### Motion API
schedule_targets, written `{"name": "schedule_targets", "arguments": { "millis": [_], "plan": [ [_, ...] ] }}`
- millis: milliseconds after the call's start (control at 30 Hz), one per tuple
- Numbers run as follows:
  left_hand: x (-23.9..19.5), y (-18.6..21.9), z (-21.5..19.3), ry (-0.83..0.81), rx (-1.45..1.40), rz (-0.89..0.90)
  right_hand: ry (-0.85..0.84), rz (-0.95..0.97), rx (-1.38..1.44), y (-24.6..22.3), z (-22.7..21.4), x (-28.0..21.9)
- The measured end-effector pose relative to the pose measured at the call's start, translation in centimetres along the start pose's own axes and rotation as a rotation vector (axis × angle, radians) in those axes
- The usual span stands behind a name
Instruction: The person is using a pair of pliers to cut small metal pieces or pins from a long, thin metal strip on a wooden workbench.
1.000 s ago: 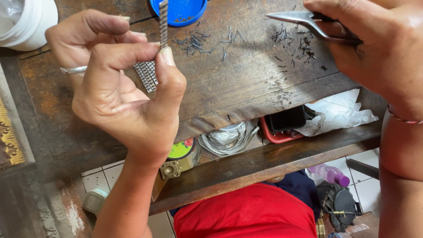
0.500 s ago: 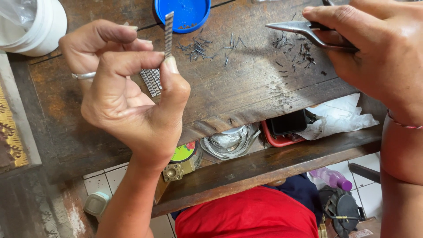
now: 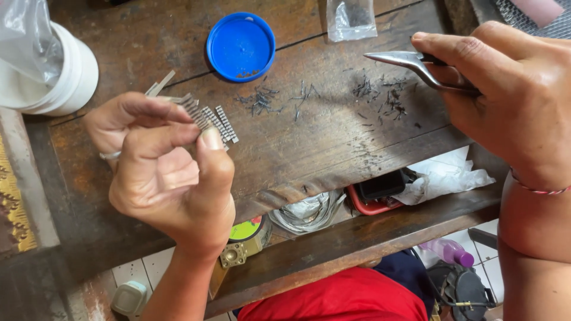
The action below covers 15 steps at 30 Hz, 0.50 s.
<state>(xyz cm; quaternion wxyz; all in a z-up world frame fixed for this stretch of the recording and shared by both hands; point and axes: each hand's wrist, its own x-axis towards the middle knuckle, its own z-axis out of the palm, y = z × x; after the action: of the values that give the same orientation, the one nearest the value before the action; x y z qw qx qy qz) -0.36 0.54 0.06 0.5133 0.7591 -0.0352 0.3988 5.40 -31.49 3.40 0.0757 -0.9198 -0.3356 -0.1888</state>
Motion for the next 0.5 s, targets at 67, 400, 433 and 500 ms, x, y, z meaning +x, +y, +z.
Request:
{"name": "schedule_targets", "arguments": {
  "millis": [67,400,433,500],
  "plan": [
    [0.2,0.0,0.1,-0.006,-0.005,0.007,0.003,0.015,-0.018,0.1,-0.2,0.0],
    [0.4,0.3,0.2,-0.013,0.04,0.02,0.023,0.057,0.049,0.1,0.0,-0.5],
    [0.3,0.3,0.2,-0.016,0.042,0.019,0.021,0.059,0.051,0.0,-0.1,-0.5],
    [0.3,0.2,0.1,-0.015,0.046,0.014,0.023,0.047,0.03,-0.1,-0.2,-0.4]
  ]
}}
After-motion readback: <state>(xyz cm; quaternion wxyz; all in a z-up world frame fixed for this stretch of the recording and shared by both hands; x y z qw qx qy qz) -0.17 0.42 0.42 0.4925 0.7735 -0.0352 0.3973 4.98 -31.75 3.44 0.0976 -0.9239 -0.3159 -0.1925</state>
